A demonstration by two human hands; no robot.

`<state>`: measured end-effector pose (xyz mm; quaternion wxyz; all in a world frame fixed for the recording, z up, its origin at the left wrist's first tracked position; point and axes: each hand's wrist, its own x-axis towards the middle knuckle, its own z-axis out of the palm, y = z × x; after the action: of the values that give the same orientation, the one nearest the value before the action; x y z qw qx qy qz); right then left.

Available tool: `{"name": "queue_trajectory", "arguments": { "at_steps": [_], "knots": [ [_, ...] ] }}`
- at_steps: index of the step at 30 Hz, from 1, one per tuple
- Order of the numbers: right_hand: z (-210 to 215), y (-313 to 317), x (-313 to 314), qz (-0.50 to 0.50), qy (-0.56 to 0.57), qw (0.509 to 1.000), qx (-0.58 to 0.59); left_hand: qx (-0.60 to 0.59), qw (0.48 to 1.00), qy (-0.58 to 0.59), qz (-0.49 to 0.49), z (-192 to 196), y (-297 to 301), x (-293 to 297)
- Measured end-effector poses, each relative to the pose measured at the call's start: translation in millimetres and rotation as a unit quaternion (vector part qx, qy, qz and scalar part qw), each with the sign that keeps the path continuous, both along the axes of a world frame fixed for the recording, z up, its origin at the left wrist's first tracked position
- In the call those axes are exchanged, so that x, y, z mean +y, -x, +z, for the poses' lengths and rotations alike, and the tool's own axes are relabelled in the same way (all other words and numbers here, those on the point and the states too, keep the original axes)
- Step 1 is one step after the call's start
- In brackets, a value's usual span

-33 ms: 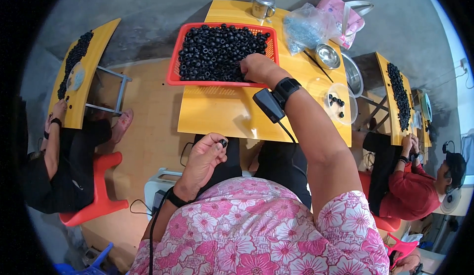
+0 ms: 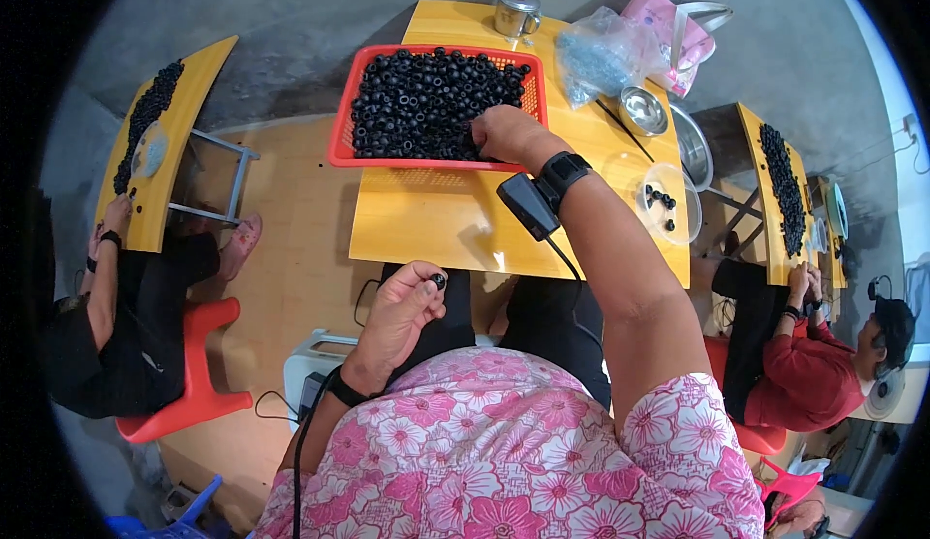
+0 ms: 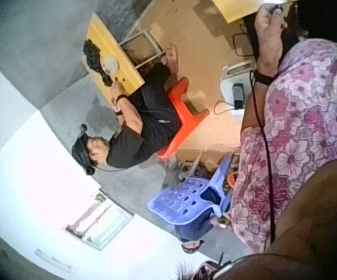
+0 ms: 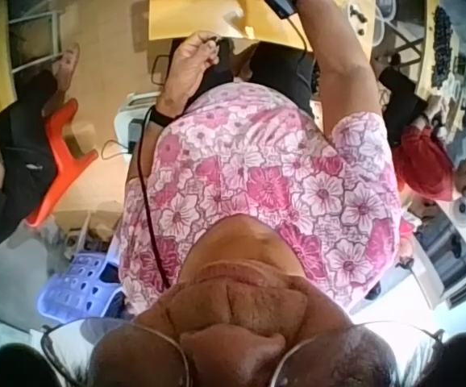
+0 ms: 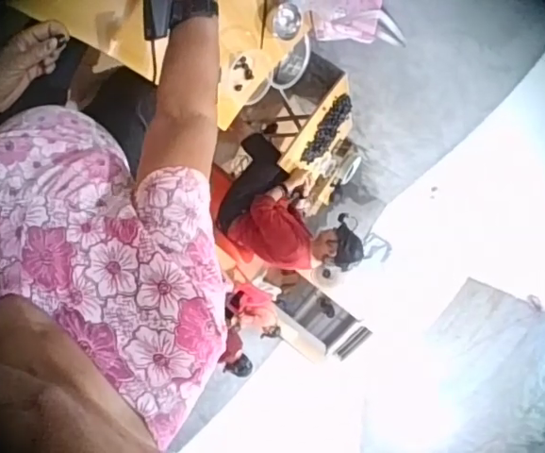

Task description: Assembling small black plastic components by inserting metal pins and combining pieces.

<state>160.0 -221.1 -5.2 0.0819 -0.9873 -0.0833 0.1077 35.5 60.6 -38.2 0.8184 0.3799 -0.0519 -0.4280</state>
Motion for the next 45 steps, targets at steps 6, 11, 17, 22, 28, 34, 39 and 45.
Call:
{"name": "queue_trajectory", "arguments": {
  "at_steps": [6, 11, 17, 22, 28, 34, 39, 45],
  "knots": [
    [-7, 3, -5, -0.007, -0.042, 0.999, -0.007, -0.004, 1.000, -0.007, 0.006, 0, 3, 2],
    [-10, 4, -13, 0.005, -0.080, 0.997, -0.003, -0.009, 1.000, -0.003, 0.005, 0, 3, 3],
    [-7, 11, -12, -0.030, -0.110, 0.993, -0.015, -0.013, 1.000, -0.004, 0.008, 1, 5, 2],
    [10, 37, -2, -0.123, -0.325, 0.933, -0.093, -0.016, 1.000, -0.007, 0.012, 3, 7, 3],
    [36, 100, 38, -0.140, -0.669, 0.730, -0.031, -0.012, 0.999, 0.009, 0.030, 4, 11, 3],
    [36, 160, 68, -0.112, -0.780, 0.616, -0.016, -0.016, 0.998, 0.047, 0.026, 9, 18, -1],
    [32, 183, 78, -0.121, -0.805, 0.580, 0.008, -0.027, 0.999, 0.038, 0.018, 20, 24, -7],
    [21, 194, 83, -0.093, -0.823, 0.560, -0.012, -0.017, 0.999, 0.031, 0.019, 20, 30, -8]
  ]
}}
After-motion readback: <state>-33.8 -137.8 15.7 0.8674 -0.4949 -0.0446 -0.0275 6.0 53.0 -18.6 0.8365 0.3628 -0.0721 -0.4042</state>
